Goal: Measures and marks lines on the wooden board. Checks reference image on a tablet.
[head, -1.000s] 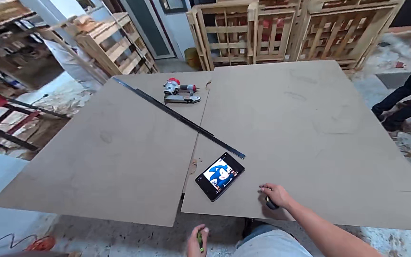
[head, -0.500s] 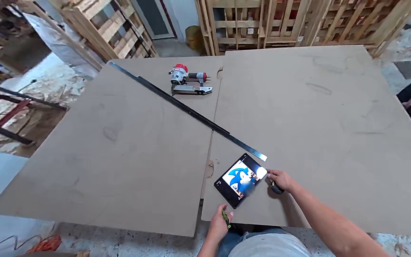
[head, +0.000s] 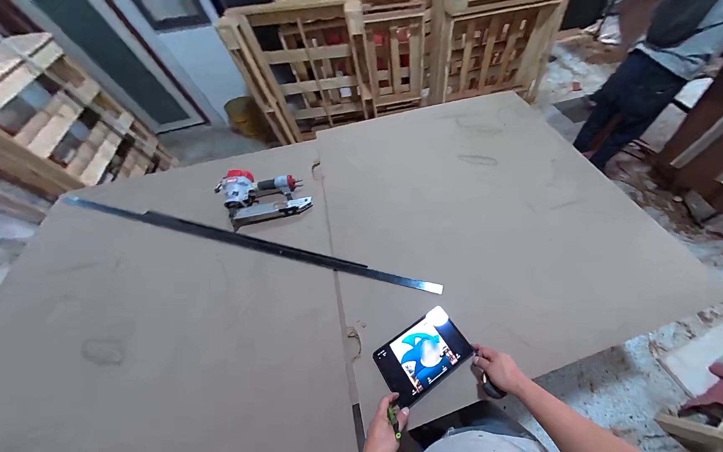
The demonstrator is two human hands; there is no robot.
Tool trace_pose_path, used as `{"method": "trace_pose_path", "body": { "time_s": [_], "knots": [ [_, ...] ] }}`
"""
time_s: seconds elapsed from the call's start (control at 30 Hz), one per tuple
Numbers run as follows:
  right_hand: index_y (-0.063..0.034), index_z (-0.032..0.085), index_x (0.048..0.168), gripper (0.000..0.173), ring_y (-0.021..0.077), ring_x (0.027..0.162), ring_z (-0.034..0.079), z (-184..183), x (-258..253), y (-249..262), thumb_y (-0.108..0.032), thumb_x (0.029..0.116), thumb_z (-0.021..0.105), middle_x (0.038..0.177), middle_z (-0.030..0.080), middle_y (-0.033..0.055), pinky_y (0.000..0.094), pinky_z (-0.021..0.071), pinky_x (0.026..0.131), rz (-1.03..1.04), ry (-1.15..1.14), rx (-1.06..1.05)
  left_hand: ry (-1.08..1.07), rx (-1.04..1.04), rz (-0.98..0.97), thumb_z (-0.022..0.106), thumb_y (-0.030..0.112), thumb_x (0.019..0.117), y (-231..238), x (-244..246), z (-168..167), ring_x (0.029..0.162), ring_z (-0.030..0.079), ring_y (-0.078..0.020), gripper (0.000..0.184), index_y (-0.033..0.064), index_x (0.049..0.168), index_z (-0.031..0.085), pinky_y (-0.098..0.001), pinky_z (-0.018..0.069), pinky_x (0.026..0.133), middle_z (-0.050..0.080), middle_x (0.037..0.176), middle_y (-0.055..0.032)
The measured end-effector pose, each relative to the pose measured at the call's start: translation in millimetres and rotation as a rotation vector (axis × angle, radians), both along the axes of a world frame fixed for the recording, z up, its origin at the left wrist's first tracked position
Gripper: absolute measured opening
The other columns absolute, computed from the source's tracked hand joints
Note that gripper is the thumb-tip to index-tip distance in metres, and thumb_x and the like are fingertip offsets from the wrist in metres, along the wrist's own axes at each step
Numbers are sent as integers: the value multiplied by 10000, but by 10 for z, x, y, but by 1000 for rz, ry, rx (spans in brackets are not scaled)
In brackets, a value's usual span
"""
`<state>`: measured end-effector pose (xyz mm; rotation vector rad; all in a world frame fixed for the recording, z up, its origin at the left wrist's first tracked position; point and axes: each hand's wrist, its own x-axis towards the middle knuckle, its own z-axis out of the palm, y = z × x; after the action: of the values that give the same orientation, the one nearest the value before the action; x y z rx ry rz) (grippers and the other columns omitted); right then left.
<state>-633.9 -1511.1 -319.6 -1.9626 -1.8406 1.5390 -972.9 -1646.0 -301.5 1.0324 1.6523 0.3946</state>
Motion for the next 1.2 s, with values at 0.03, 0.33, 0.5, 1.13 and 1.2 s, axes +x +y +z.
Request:
{"method": "trace_pose_path", "body": {
  "time_s": [0.03,0.33,0.5,1.13,1.2],
  "knots": [
    [-150,742,1077,373,96,1323,577,5,33,-108,-384,1059,451,1510,566,-79,438,458,1118,-22,3,8,17,20,-30,639,337,1008,65,-45,-17,1105,691,-265,572,85,1497,483,-485,555,991,671,1285,-171],
    [-231,734,1179,388,198,1012,709,232,330,-473,-460,1059,444,1047,751,28,510,548,918,-147,-118,71,279,59,-134,476,455,1070,573,126,160,1074,704,-288,505,116,1436,553,-532,555,968,714,1176,-145],
    [-189,738,1230,434,149,1133,689,447,384,-321,-461,1082,434,1198,743,17,437,529,1025,304,121,189,33,351,-114,424,274,1102,541,711,429,964,746,-119,346,73,1271,648,-352,631,905,767,1058,-15],
    [-156,749,1123,260,167,940,723,374,830,520,-350,1042,596,1026,753,25,452,592,879,870,369,223,234,91,16,654,310,1019,612,1962,675,828,699,-171,202,141,1114,713,-449,595,811,727,931,-38],
    [-169,745,1137,240,137,977,718,249,991,618,-335,1042,598,1071,751,8,422,588,908,839,387,273,299,110,149,663,257,1022,562,1874,673,825,701,-212,181,121,1134,706,-492,591,802,728,936,-72]
  ]
}}
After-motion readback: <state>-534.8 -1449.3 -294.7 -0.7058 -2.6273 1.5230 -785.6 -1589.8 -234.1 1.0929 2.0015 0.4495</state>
